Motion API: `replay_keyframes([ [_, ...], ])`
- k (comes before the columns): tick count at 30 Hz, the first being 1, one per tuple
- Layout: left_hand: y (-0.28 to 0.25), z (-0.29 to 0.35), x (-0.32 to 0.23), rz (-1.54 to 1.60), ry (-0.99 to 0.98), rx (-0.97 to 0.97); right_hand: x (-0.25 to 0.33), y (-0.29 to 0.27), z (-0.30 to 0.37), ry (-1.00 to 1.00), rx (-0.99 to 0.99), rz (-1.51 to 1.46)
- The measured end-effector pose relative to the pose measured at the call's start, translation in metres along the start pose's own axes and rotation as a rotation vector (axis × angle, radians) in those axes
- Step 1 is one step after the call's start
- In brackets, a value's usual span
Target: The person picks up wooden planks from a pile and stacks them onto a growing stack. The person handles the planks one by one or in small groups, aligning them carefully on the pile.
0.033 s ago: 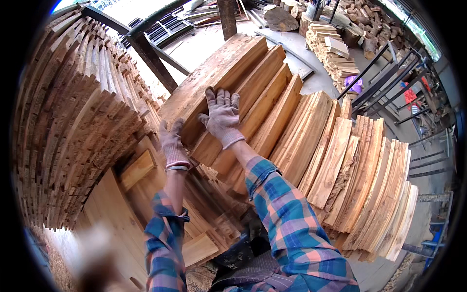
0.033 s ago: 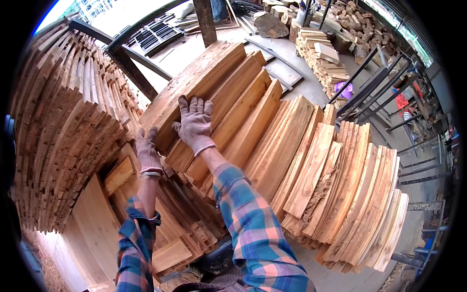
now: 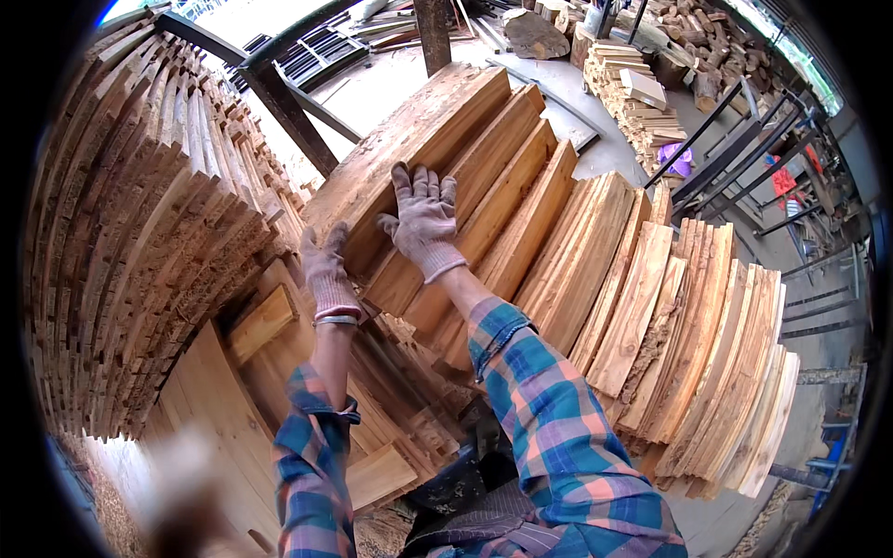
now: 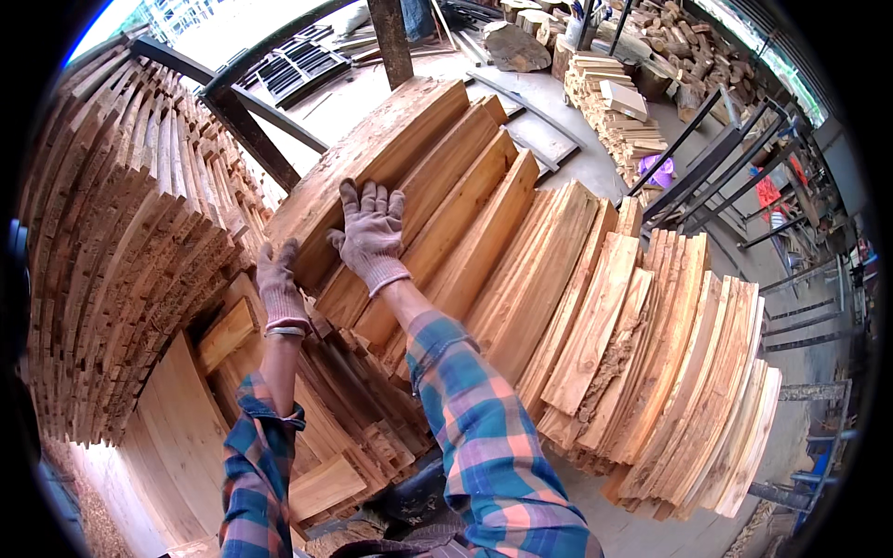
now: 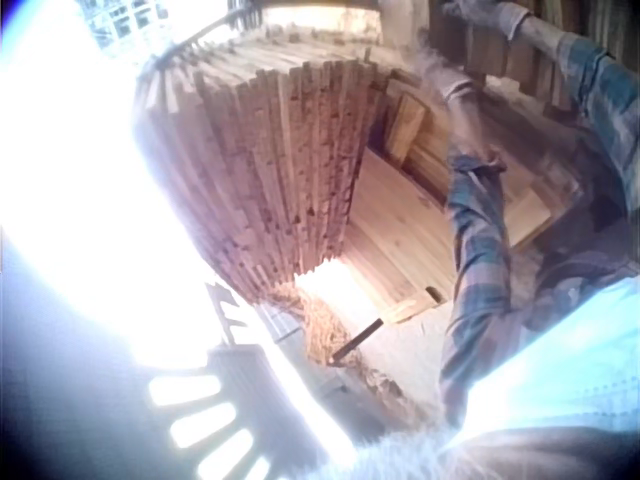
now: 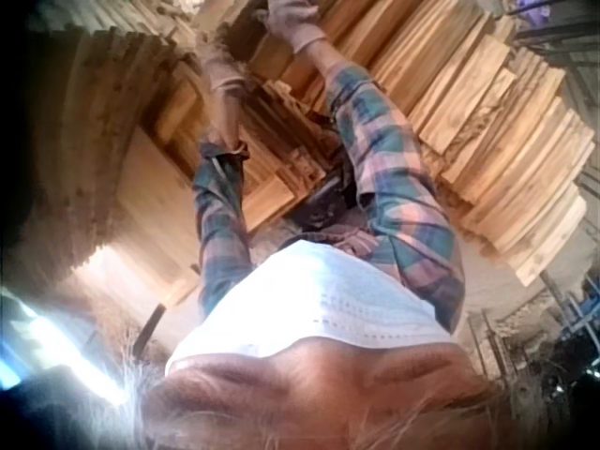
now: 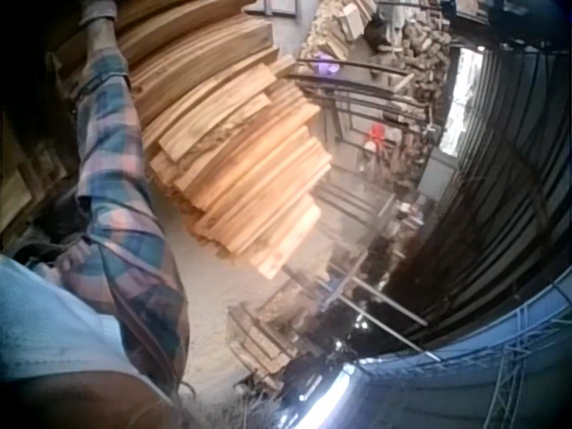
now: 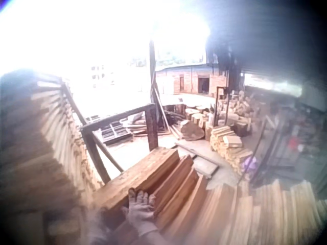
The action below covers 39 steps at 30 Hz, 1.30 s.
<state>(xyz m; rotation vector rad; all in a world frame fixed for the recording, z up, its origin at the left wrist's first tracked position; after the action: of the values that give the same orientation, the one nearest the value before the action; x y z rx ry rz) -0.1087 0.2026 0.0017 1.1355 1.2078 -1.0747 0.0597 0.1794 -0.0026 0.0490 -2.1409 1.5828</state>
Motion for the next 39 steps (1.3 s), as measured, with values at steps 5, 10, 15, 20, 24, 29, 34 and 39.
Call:
replay_keyframes([
  [5, 0.038, 0.040, -0.082, -0.270, 0.164, 0.056, -0.030, -0.010, -0.005, 0.154, -0.141, -0.706],
  [10, 0.045, 0.126, -0.099, -0.625, 0.141, 0.506, -0.043, -0.080, 0.069, 0.575, 0.168, -1.788],
  [15, 0.058, 0.139, -0.090, -0.275, -0.089, 0.529, -0.062, -0.079, 0.086, 0.592, 0.188, -1.661],
  [20, -0.027, 0.245, -0.096, -0.523, 0.065, 0.623, -0.049, -0.116, 0.211, 0.315, 0.352, -1.496],
  [24, -0.068, 0.238, -0.073, 0.164, -0.625, 0.463, -0.016, -0.103, 0.245, 0.269, 0.423, -1.295],
  [29, -0.107, 0.283, -0.050, 0.306, -0.504, 0.389, 0.017, -0.101, 0.253, 0.185, 0.505, -1.198],
  [34, -0.164, 0.303, -0.080, 0.324, -0.450, 0.256, 0.073, -0.105, 0.276, 0.258, 0.679, -1.454],
  [39, -0.240, 0.246, -0.013, -0.189, -0.266, -0.054, 0.090, -0.030, 0.238, 0.287, 0.722, -1.238],
])
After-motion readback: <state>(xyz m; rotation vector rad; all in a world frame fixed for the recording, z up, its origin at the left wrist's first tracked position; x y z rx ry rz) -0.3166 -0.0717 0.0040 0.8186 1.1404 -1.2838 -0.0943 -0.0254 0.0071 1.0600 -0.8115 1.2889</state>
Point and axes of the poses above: each hand's wrist, its own z-axis away from the middle knuckle, its own y-axis out of the palm, x = y × z, the point moved 1 cm from there along -z, towards the middle knuckle, and after that the axes turned 5 degrees about y, right-handed, at the moved point
